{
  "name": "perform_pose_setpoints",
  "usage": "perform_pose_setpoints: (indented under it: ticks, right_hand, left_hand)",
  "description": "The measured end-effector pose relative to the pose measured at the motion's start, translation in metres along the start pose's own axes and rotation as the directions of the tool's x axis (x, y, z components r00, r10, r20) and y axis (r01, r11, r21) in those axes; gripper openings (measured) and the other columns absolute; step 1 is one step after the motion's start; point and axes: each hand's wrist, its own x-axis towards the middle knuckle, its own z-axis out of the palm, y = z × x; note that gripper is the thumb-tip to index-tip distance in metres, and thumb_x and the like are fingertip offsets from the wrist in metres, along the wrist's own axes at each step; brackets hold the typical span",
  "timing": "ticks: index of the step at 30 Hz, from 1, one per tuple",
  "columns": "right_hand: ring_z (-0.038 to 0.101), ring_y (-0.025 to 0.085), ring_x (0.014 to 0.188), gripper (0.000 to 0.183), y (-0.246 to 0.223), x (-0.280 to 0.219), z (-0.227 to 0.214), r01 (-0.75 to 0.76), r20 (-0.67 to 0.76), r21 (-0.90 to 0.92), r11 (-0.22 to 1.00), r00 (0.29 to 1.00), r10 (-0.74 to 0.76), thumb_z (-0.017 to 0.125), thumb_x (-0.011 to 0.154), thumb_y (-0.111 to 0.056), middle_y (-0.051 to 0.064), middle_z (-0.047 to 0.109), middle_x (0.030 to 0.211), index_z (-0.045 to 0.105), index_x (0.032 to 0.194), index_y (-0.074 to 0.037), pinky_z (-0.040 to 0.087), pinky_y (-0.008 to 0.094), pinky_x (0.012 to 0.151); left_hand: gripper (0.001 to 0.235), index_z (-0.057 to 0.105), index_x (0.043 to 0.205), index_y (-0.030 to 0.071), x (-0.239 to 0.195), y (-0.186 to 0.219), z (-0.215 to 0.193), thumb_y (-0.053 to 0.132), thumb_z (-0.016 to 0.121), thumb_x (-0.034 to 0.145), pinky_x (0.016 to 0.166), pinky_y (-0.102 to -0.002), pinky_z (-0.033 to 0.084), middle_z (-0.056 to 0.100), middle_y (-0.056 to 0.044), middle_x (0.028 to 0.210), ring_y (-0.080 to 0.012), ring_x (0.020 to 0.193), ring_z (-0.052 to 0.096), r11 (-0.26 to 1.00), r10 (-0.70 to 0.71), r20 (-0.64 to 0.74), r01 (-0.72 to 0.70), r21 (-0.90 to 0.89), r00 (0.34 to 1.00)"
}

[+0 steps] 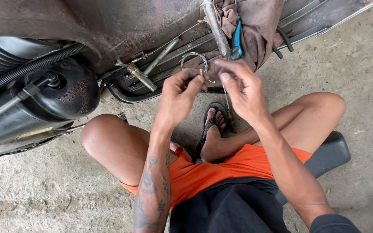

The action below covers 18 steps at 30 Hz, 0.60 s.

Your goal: The person sits on the ground next to a motorcycle and works on a small brass fitting and a coiled metal wire. They use pliers to manipulate the fitting and then attempt to insert the wire into it.

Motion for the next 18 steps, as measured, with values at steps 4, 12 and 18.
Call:
perform_pose_setpoints:
  ticks: [4,12,18]
  right_hand:
    - [0.057,0.015,0.082,0.02,-0.019,0.012,0.013,-0.116,0.123,0.241,0.964,0.989,0.088,0.052,0.095,-0.01,0.01,0.054,0.092,0.062,0.111,-0.002,0.051,0.03,0.075]
    - [0.058,0.023,0.079,0.019,0.021,0.009,0.031,-0.259,0.174,-0.217,0.941,0.939,0.298,0.053,0.094,-0.009,0.016,0.057,0.093,0.061,0.11,-0.002,0.051,0.038,0.069]
    - [0.061,0.04,0.082,0.029,0.05,0.006,0.054,-0.307,0.142,-0.542,0.782,0.884,0.445,0.046,0.097,-0.024,0.022,0.055,0.086,0.052,0.106,0.004,0.051,0.053,0.065]
  left_hand:
    - [0.005,0.068,0.085,0.005,-0.002,0.003,-0.001,0.009,0.065,0.083,0.058,-0.021,0.048,0.062,-0.005,0.067,-0.0064,0.067,0.054,1.0,0.005,0.075,-0.008,0.029,0.997]
    - [0.023,0.065,0.104,0.003,-0.011,0.037,-0.018,0.004,0.07,0.082,0.07,-0.022,0.051,0.066,-0.008,0.079,-0.0063,0.075,0.057,0.982,0.126,-0.039,-0.131,-0.134,0.991]
    - [0.025,0.062,0.109,-0.001,-0.011,0.034,-0.02,0.004,0.066,0.085,0.074,-0.023,0.054,0.067,-0.011,0.085,-0.0083,0.079,0.061,0.922,0.183,-0.045,-0.187,-0.339,0.982]
